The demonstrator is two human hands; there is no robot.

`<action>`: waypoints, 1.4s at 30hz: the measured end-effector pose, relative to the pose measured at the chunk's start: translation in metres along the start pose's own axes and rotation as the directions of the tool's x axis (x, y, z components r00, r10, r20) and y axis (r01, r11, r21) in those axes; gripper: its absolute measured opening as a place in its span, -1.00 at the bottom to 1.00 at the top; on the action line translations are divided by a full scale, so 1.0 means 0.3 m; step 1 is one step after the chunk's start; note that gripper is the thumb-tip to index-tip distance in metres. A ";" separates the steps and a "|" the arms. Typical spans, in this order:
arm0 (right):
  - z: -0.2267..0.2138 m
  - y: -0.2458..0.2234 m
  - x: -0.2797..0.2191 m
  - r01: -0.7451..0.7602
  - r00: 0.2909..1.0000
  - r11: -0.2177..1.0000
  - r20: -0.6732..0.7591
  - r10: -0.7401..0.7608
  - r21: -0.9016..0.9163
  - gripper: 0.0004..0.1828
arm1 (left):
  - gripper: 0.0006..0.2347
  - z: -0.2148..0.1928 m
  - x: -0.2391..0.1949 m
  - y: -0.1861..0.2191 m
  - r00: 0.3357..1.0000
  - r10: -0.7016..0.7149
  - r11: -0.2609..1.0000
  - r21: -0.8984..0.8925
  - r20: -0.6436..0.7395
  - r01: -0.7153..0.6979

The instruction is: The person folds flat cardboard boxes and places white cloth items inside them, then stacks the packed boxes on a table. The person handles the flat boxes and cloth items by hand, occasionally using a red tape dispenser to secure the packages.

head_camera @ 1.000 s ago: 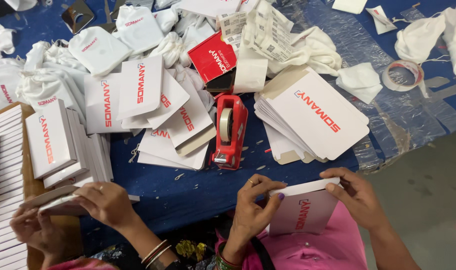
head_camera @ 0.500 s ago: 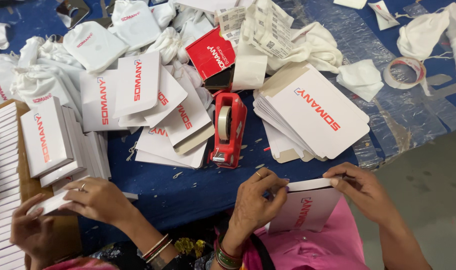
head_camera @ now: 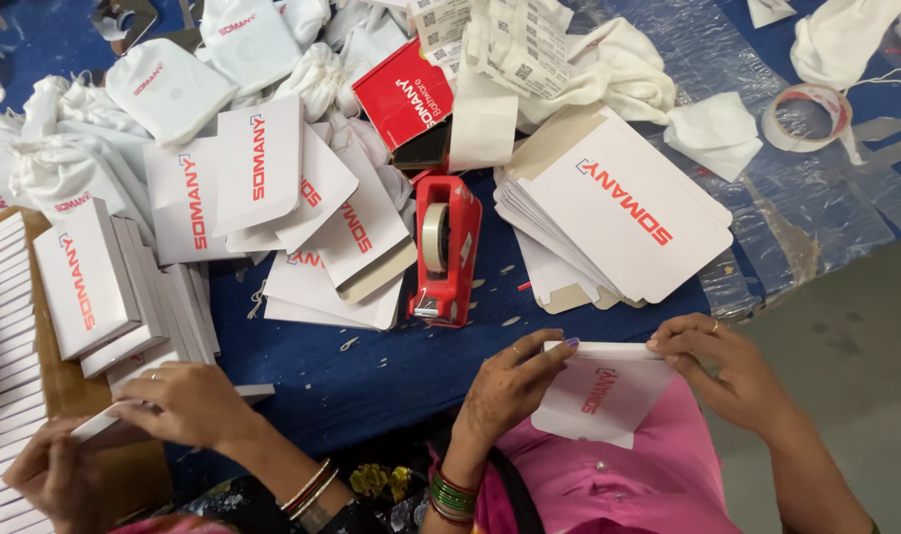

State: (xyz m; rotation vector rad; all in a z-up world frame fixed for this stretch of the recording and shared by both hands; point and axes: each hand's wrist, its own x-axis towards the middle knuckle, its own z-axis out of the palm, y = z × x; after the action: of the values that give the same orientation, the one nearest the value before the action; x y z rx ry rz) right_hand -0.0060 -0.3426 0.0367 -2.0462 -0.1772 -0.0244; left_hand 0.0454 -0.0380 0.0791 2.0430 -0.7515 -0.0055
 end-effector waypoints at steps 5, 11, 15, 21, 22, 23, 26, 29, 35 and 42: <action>0.017 0.000 -0.017 0.049 0.999 0.995 -0.020 -0.051 -0.089 -0.68 | -0.78 0.058 0.011 -0.048 0.996 0.082 0.995 0.056 -0.046 -0.079; 0.092 0.042 -0.019 -0.043 0.992 0.999 -0.120 0.040 -0.026 -0.78 | -0.75 0.063 -0.044 -0.054 0.987 0.099 0.921 -0.364 -0.128 -0.140; 0.103 0.037 0.005 0.135 0.990 0.896 -0.016 -0.142 0.423 -0.77 | -0.82 0.050 -0.129 -0.037 0.967 0.063 0.903 -0.398 -0.249 -0.162; 0.353 -0.057 0.240 -0.078 0.992 0.777 -0.033 0.125 0.625 -0.35 | -0.79 -0.064 -0.369 0.063 0.840 0.125 0.925 -0.243 -0.529 -0.291; 0.451 -0.092 0.290 -0.081 0.996 0.902 0.013 0.083 0.424 -0.21 | -0.79 -0.075 -0.395 0.075 0.815 0.139 0.931 -0.205 -0.563 -0.301; 0.533 -0.126 0.315 0.032 0.999 0.955 -0.016 -0.028 0.294 -0.12 | -0.80 -0.082 -0.416 0.080 0.792 0.157 0.934 -0.171 -0.591 -0.314; 0.753 -0.190 0.377 0.238 0.962 0.970 -0.149 -0.228 0.054 -0.08 | -0.81 -0.077 -0.473 0.084 0.737 0.211 0.938 -0.079 -0.642 -0.337; 0.836 -0.190 0.395 0.160 0.968 0.987 -0.195 -0.158 -0.005 -0.32 | -0.82 -0.075 -0.525 0.091 0.711 0.236 0.941 -0.027 -0.662 -0.337; 0.541 -0.064 0.499 0.112 0.993 0.984 0.022 -0.116 0.138 -0.45 | -0.84 -0.097 -0.517 0.065 0.698 0.168 0.945 -0.088 -0.696 -0.315; 0.321 0.020 0.567 -0.035 0.999 0.972 0.040 0.026 0.234 -0.62 | -0.80 -0.060 -0.468 0.015 0.716 0.234 0.941 -0.031 -0.657 -0.336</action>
State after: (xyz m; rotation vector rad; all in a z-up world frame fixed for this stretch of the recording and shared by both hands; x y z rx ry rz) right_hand 0.1574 -0.2405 0.0027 -1.8136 -0.1630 0.0508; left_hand -0.0657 0.0457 0.0534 1.5954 -0.5838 0.7723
